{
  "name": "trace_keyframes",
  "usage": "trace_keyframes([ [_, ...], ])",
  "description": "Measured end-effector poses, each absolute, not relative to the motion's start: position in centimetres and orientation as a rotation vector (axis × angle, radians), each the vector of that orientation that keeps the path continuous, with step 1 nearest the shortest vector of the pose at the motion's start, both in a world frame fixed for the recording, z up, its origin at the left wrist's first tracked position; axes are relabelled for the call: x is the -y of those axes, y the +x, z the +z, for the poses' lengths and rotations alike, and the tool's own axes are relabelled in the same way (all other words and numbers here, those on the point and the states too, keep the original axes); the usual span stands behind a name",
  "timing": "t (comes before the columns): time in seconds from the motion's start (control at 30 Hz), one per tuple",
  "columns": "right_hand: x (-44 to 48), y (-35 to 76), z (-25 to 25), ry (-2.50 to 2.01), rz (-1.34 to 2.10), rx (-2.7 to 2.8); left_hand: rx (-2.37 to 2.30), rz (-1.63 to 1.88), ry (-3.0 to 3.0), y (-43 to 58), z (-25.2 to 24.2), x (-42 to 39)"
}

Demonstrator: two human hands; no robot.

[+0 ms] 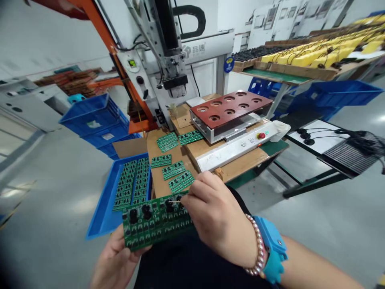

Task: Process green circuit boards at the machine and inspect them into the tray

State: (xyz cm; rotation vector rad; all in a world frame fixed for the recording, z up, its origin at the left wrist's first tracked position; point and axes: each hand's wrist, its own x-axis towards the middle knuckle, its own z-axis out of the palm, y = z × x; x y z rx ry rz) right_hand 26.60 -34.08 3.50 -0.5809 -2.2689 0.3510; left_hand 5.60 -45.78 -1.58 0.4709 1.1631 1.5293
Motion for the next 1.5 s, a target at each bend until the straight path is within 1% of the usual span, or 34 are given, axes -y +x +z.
trace_keyframes([
  [0.27,33.9,26.8,3.7,-0.606,0.346,2.258,-1.182,1.549,0.447,5.8,-1.1,45.7],
  [0.73,34.1,26.8,3.5,-0.6,0.366,2.264,-1.053,1.519,0.505,4.2,-2.8,45.8],
  [1.5,34.6,26.7,3.6,-0.596,0.383,2.299,-1.068,1.554,0.45,4.6,-1.8,45.5],
])
